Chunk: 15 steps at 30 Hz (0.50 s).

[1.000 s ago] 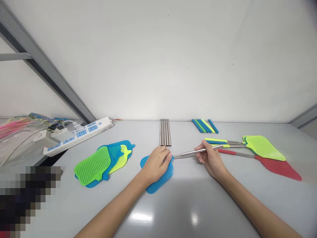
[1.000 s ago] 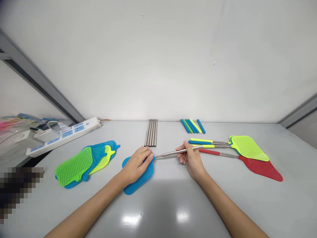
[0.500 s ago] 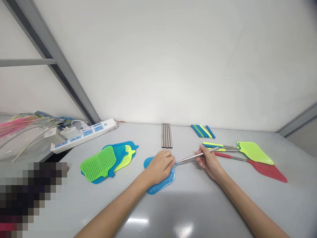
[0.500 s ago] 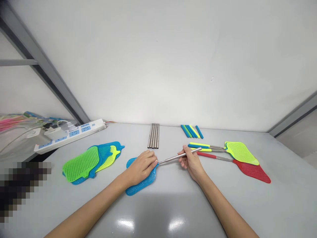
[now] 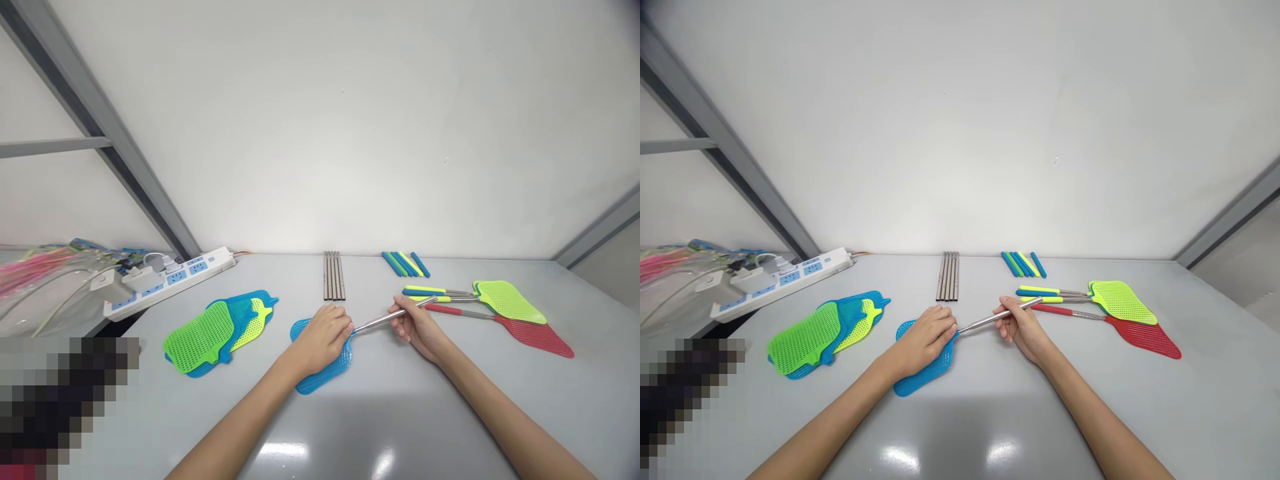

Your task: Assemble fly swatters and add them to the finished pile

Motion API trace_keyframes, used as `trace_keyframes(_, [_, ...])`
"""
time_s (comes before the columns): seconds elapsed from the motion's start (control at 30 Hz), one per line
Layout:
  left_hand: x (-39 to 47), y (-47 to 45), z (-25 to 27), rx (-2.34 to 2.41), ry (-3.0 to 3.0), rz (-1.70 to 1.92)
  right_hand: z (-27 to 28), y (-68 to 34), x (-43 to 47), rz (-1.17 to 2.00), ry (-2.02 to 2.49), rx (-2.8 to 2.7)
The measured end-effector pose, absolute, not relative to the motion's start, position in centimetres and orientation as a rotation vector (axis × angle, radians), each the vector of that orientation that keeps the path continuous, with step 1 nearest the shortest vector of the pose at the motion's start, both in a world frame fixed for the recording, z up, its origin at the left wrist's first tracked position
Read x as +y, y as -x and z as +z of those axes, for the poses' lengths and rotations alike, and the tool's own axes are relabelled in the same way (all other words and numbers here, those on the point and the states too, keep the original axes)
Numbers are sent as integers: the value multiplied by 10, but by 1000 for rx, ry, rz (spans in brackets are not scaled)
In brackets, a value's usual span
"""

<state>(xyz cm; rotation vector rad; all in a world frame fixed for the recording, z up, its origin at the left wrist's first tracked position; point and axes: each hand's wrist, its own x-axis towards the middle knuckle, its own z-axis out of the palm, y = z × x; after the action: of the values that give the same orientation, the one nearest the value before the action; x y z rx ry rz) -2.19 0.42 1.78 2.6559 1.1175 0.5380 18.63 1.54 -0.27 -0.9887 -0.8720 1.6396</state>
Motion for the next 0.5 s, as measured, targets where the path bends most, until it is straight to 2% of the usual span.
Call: trace_keyframes(0.5, [7, 17, 10, 1070, -2635, 488, -7, -187, 19, 1709, 1004, -958])
